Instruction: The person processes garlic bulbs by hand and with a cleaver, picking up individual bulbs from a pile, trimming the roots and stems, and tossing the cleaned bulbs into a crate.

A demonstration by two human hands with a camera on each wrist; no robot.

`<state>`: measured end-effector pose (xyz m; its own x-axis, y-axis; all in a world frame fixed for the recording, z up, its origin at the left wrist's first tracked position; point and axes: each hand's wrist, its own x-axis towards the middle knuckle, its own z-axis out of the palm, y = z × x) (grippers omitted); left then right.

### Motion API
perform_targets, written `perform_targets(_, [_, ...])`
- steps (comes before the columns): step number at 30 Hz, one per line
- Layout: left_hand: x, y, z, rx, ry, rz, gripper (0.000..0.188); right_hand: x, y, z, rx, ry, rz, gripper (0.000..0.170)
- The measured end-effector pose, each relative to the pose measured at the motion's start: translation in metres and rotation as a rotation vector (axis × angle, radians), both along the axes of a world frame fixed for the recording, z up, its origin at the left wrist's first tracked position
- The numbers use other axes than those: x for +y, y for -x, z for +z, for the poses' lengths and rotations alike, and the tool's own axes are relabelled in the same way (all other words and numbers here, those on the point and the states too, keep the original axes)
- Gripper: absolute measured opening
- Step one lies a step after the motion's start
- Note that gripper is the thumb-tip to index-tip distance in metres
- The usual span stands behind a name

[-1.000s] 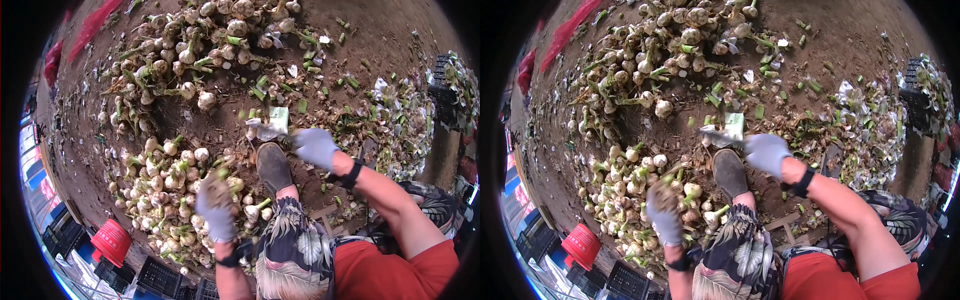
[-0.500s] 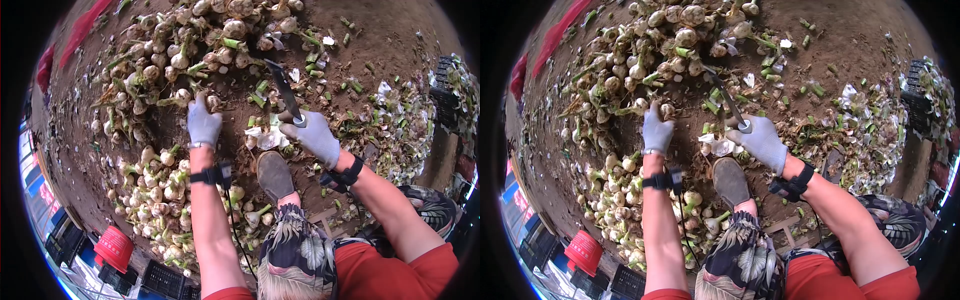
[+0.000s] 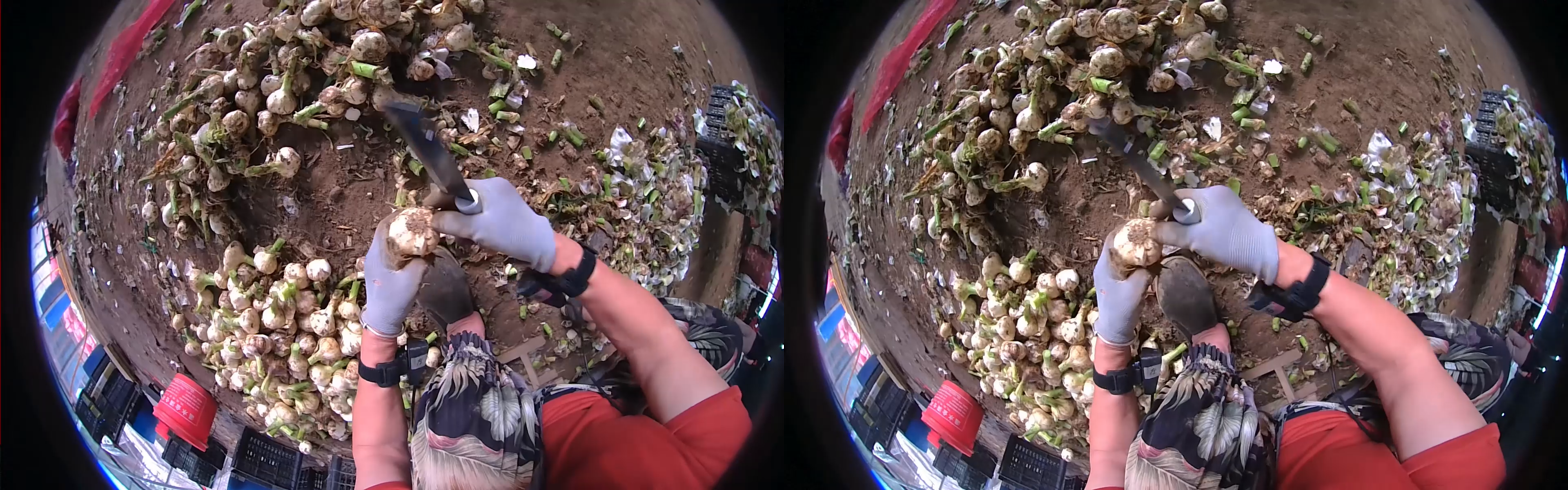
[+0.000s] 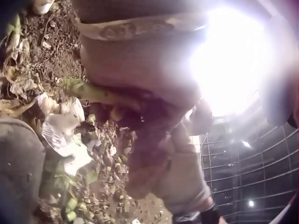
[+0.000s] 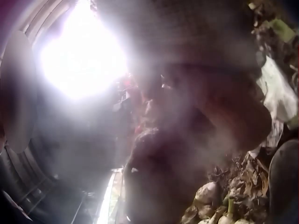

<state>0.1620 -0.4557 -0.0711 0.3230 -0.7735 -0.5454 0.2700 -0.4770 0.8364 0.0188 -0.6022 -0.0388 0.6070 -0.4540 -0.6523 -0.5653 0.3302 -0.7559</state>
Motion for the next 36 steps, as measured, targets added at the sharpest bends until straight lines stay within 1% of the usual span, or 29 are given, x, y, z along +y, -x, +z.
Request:
perform_targets(1, [0.004,0.001,-0.002,0.028,-0.011,0.023,0.055,0.004,0.008,0.001,-0.044,0.275,0.096,0.034])
perform_targets(2, [0.013,-0.002,-0.007,0.033,-0.009,0.022,0.055,0.007,0.015,0.002,-0.039,0.277,0.095,0.034])
perform_targets(4, [0.026,-0.007,-0.013,-1.317,0.33,-0.74,0.043,0.013,0.025,0.007,0.0,0.696,0.475,0.034])
perform_targets(5, [0.029,0.0,-0.006,-0.479,0.222,-0.313,0.036,0.016,0.025,0.012,-0.039,0.771,0.495,0.026])
perform_targets(6, [0.028,0.004,-0.001,-0.193,0.171,-0.076,0.033,0.019,0.024,0.016,-0.038,0.773,0.495,0.026])
perform_targets(8, [0.04,0.002,-0.007,-0.25,0.123,-0.072,0.054,0.023,0.023,0.019,-0.003,0.828,0.567,0.026])
perform_targets(9, [0.046,-0.001,-0.007,-0.252,0.121,-0.072,0.054,0.023,0.022,0.02,-0.065,0.844,0.536,0.028])
perform_targets(11, [0.049,-0.005,0.004,-0.371,0.182,-0.154,0.03,0.023,0.025,0.013,-0.073,0.848,0.562,0.028])
perform_targets(12, [0.047,-0.004,0.009,-0.371,0.181,-0.154,0.03,0.025,0.026,0.009,-0.077,0.852,0.588,0.027])
perform_targets(13, [0.041,-0.004,0.018,-0.295,0.22,-0.136,0.03,0.028,0.027,0.007,-0.078,0.852,0.589,0.027])
perform_targets(14, [0.038,-0.003,0.023,-0.22,0.259,-0.118,0.031,0.031,0.027,0.006,-0.117,0.897,0.525,0.028])
perform_targets(15, [0.04,-0.001,0.023,-0.123,0.245,-0.042,0.032,0.034,0.028,0.005,-0.154,0.938,0.459,0.029])
perform_targets(16, [0.044,0.0,0.024,-0.121,0.244,-0.044,0.032,0.035,0.029,0.006,-0.152,0.936,0.458,0.029])
perform_targets(18, [0.053,-0.001,0.024,0.165,0.117,-0.074,0.037,0.031,0.029,0.008,0.003,0.872,0.604,0.031])
perform_targets(19, [0.024,-0.005,0.058,0.075,-0.166,-0.383,0.045,0.023,0.031,-0.006,0.21,0.783,0.619,0.028])
perform_targets(20, [0.023,0.01,0.071,0.181,0.086,-0.313,0.053,0.012,0.034,-0.021,0.413,0.689,0.627,0.026])
perform_targets(21, [0.024,0.013,0.072,0.169,0.113,-0.294,0.052,0.005,0.041,-0.023,0.422,0.62,0.548,0.023])
perform_targets(22, [0.024,0.014,0.071,0.142,0.146,-0.253,0.05,0.008,0.043,-0.027,0.377,0.573,0.386,0.022])
perform_targets(24, [0.023,0.007,0.053,0.161,-0.067,-0.178,0.051,0.022,0.052,-0.033,0.187,0.57,0.211,0.019])
perform_targets(25, [0.027,0.01,0.042,0.228,-0.033,-0.107,0.053,0.027,0.049,-0.018,0.203,0.538,0.244,0.022])
perform_targets(26, [0.034,0.01,0.035,0.224,-0.032,-0.105,0.053,0.034,0.046,-0.004,0.212,0.503,0.28,0.026])
perform_targets(27, [0.041,0.008,0.027,0.098,0.05,-0.147,0.055,0.045,0.05,-0.006,0.026,0.759,0.307,0.029])
perform_targets(28, [0.046,0.006,0.021,-0.023,0.13,-0.194,0.057,0.044,0.046,0.013,0.013,0.804,0.444,0.032])
perform_targets(29, [0.046,0.006,0.022,-0.144,0.212,-0.242,0.059,0.044,0.044,0.02,0.031,0.86,0.542,0.031])
perform_targets(30, [0.046,0.007,0.028,0.067,0.16,-0.163,0.058,0.045,0.043,0.024,0.048,0.915,0.644,0.03])
perform_targets(32, [0.042,0.006,0.04,0.278,-0.059,-0.161,0.056,0.03,0.045,-0.006,0.402,0.523,0.507,0.027])
perform_targets(33, [0.042,0.012,0.042,0.15,-0.048,-0.199,0.05,0.024,0.058,-0.031,0.436,0.531,0.483,0.026])
perform_targets(34, [0.048,0.018,0.033,0.069,-0.057,-0.184,0.049,0.026,0.063,-0.04,0.276,0.408,0.321,0.027])
perform_targets(36, [0.038,0.019,0.02,-0.509,0.097,-0.455,0.058,0.043,0.052,-0.018,-0.073,-0.311,-0.235,0.034])
